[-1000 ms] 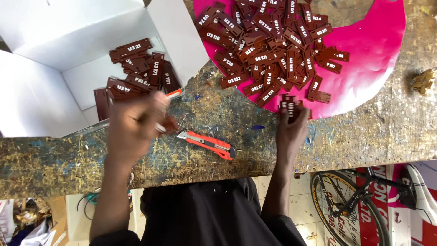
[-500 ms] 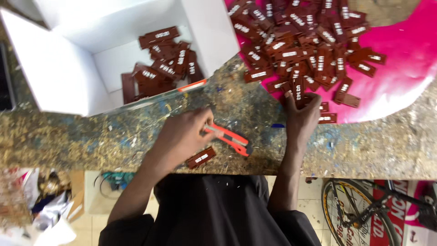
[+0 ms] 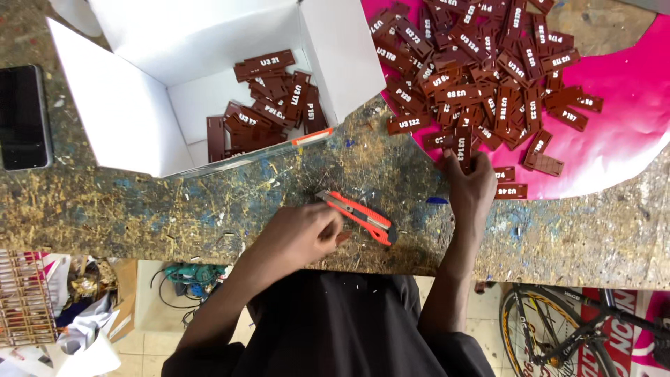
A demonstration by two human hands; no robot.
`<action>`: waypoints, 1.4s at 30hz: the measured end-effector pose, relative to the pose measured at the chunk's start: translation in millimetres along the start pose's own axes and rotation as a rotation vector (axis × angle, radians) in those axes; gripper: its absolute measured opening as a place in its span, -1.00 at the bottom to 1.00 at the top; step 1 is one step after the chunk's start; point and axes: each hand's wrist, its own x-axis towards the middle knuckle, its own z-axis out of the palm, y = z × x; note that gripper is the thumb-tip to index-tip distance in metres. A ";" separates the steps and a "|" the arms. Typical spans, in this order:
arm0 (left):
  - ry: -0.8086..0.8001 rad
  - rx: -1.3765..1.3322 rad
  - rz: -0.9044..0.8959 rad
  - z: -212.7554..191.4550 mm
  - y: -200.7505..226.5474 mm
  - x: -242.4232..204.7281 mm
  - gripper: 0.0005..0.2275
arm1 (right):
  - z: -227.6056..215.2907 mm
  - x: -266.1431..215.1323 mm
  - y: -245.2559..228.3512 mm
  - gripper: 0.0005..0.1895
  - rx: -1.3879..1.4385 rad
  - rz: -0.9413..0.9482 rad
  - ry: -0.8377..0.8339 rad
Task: The person sorts small brown plastic pieces with white text from a pile on a pink mat into a white cardboard box. They pick up pieces one by one or in small groups, inspect them, and place them into the box. A utility knife is visible on the table but is not used during the clip.
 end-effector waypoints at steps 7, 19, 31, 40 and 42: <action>0.198 0.059 -0.085 7.9 -5.0 15.8 -0.80 | 0.7 -7.4 -0.9 -0.54 0.088 -0.056 0.072; 0.159 0.635 -0.090 85.4 -16.1 9.1 -0.62 | -27.1 -39.7 -63.8 -0.68 0.652 -0.090 0.031; 0.274 -0.518 0.248 -64.9 18.3 -1.9 -0.77 | -23.7 -68.6 -88.4 -0.77 0.763 -0.248 -0.116; 0.784 0.160 -0.294 -123.3 -51.7 77.9 -0.56 | -18.9 -89.9 -101.2 -0.63 0.825 -0.131 -0.275; 0.717 0.367 -0.233 -113.0 -79.2 96.3 -0.47 | -11.3 -92.5 -94.4 -0.65 1.031 -0.037 -0.414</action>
